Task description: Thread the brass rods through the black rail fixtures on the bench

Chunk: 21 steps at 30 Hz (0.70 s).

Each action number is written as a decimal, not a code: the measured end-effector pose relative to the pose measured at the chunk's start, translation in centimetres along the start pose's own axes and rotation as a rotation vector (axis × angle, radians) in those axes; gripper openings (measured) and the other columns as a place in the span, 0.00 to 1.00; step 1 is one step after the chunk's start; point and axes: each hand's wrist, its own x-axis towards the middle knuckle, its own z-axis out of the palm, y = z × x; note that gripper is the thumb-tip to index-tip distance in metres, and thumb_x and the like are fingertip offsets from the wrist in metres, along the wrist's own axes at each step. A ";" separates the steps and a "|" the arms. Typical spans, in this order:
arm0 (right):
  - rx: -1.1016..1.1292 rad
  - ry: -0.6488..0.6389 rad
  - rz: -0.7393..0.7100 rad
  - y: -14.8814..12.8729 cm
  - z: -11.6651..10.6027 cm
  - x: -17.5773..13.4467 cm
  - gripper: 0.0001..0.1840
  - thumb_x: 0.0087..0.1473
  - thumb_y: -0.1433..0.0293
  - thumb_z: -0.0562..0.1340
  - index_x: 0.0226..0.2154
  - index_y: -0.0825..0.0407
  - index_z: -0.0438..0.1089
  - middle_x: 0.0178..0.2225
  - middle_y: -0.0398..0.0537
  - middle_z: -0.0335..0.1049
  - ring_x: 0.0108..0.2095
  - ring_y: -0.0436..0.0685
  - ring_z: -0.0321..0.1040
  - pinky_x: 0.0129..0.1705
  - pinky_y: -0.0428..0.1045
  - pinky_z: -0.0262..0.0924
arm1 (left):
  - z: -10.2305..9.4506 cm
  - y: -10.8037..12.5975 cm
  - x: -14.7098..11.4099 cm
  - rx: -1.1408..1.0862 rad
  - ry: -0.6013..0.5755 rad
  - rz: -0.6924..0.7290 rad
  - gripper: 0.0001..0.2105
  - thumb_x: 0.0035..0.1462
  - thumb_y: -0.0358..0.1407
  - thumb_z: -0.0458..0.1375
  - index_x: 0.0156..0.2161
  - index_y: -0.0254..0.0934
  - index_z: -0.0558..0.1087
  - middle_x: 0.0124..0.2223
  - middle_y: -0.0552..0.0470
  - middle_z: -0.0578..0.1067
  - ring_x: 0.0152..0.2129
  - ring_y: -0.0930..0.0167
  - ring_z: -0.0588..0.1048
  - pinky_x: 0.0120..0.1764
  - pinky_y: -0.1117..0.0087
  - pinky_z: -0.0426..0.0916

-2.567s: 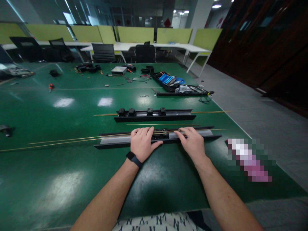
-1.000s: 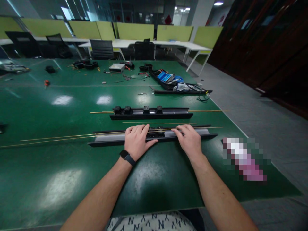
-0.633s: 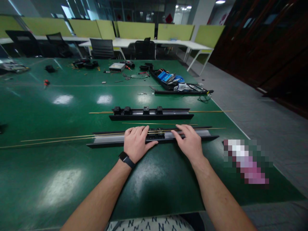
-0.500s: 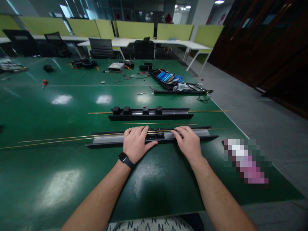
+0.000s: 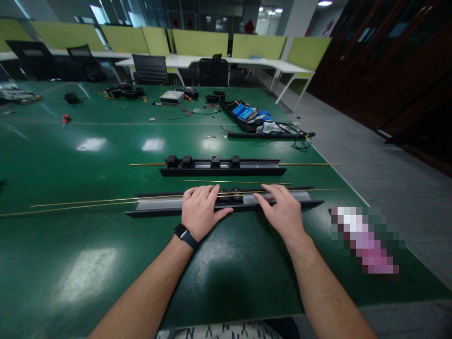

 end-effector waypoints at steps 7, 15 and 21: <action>-0.036 -0.010 -0.030 0.3 0.6 0.0 0.18 0.66 0.56 0.59 0.41 0.49 0.80 0.41 0.50 0.79 0.41 0.57 0.76 0.48 0.52 0.68 | -0.1 0.1 0.0 0.001 0.004 0.003 0.31 0.59 0.59 0.60 0.59 0.39 0.72 0.56 0.40 0.78 0.53 0.54 0.75 0.55 0.51 0.61; -0.051 -0.013 0.012 0.8 -0.4 0.4 0.17 0.64 0.57 0.62 0.41 0.51 0.80 0.42 0.50 0.79 0.41 0.58 0.76 0.48 0.53 0.68 | -0.1 0.0 0.0 0.012 0.030 0.021 0.31 0.59 0.58 0.61 0.58 0.37 0.73 0.55 0.40 0.79 0.52 0.55 0.75 0.54 0.52 0.61; -0.036 0.009 -0.024 0.2 0.4 -0.1 0.20 0.63 0.54 0.62 0.46 0.51 0.79 0.46 0.51 0.78 0.42 0.58 0.76 0.48 0.53 0.69 | -0.1 0.0 0.0 0.008 0.034 0.019 0.31 0.59 0.58 0.61 0.58 0.38 0.73 0.54 0.40 0.79 0.51 0.55 0.76 0.53 0.51 0.62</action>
